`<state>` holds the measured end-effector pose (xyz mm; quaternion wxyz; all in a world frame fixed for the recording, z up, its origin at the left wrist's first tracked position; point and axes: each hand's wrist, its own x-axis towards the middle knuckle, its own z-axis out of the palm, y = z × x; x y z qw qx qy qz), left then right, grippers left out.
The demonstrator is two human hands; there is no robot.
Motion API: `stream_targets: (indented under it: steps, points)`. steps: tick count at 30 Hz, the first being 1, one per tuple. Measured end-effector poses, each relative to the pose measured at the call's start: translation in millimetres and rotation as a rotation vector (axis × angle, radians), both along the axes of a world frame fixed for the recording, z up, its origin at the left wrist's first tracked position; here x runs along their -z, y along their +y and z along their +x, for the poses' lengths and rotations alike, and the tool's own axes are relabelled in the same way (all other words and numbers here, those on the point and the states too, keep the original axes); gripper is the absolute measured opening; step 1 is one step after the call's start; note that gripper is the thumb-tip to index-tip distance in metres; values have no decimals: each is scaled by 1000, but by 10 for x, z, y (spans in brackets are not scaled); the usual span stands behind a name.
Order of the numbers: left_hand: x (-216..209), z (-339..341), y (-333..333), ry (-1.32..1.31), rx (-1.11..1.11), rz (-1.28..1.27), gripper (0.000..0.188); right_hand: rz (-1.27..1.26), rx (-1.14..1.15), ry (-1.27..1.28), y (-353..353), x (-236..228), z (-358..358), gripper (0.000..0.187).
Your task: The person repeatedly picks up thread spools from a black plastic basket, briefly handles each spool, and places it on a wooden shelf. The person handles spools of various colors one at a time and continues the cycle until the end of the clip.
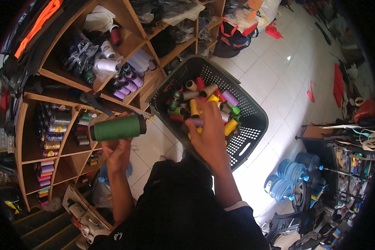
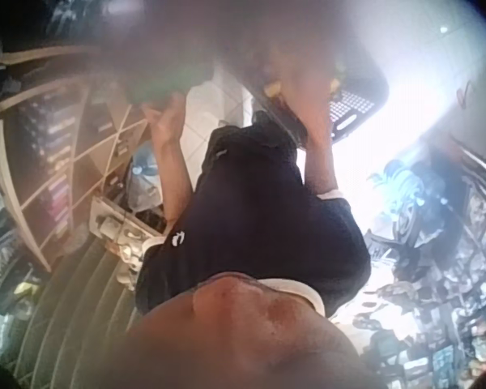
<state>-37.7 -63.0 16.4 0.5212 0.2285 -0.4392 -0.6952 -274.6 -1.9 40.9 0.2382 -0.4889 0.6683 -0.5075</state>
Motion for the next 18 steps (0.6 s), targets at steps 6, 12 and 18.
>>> stream_targets:
  steps: [6,12,18]
  points:
    - [-46,-80,43,-19,-24,42,71,-233,-184,179,-15,-89,245,28]
    - [-108,-168,64,14,13,32,72,-421,-193,157,-94,-67,475,32]
    - [-111,-165,92,3,-10,18,72,-493,-166,207,-138,-21,495,24]
